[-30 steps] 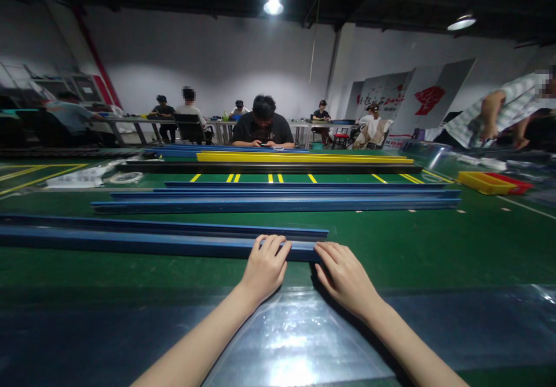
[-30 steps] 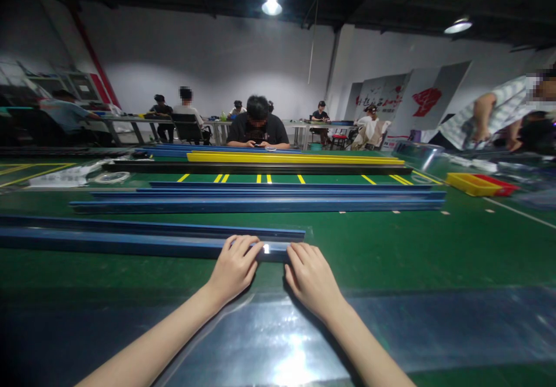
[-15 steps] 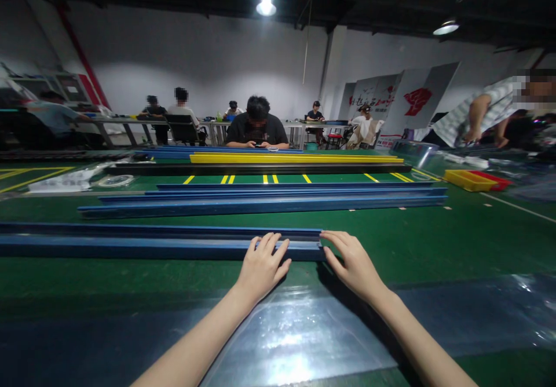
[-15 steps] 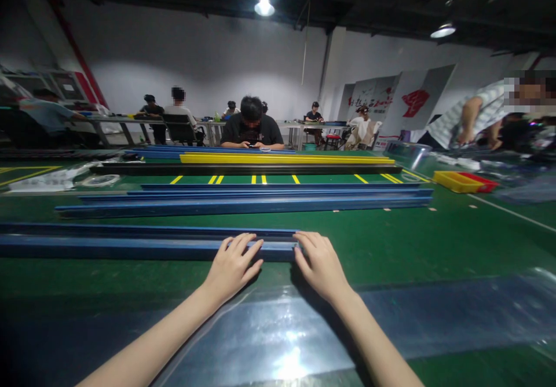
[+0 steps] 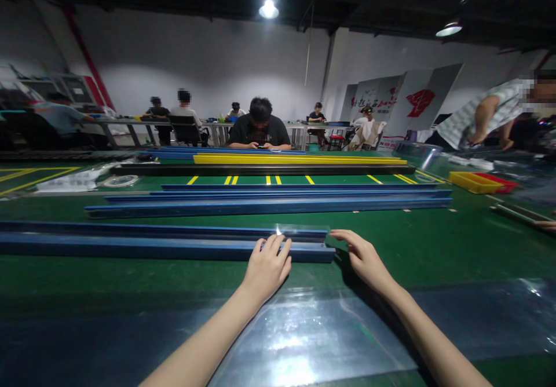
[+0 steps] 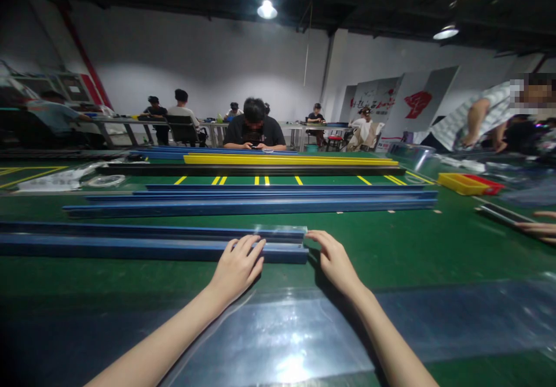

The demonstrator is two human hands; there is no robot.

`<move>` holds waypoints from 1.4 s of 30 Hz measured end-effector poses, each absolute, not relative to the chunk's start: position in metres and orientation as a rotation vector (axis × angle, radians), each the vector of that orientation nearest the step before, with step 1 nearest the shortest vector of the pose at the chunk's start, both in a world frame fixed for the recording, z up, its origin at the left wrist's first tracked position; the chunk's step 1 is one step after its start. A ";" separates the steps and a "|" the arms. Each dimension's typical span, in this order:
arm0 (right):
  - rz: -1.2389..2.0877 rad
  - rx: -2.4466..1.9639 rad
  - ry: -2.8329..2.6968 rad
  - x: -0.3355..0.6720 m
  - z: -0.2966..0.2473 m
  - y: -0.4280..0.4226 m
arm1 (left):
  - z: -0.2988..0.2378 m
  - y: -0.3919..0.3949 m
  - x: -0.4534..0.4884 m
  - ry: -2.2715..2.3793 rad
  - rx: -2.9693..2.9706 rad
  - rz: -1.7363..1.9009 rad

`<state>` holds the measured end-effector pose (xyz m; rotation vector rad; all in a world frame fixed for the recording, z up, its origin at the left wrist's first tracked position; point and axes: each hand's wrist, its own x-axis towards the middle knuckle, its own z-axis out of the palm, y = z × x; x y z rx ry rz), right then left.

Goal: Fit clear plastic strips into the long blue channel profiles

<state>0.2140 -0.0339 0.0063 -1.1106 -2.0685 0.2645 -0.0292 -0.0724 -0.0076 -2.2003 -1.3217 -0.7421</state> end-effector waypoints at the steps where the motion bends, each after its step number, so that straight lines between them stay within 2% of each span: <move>1: 0.289 -1.087 -2.103 0.213 0.005 -0.034 | -0.008 -0.072 -0.029 -1.326 -2.195 -0.744; 15: 0.480 -1.090 -1.965 0.207 -0.016 -0.028 | -0.008 -0.073 -0.029 -1.366 -2.187 -0.702; 29: 0.364 -1.123 -1.940 0.201 -0.016 -0.031 | -0.009 -0.072 -0.029 -1.358 -2.175 -0.677; 42: 0.588 -1.238 -1.706 0.202 -0.017 -0.027 | -0.008 -0.072 -0.030 -1.348 -2.187 -0.687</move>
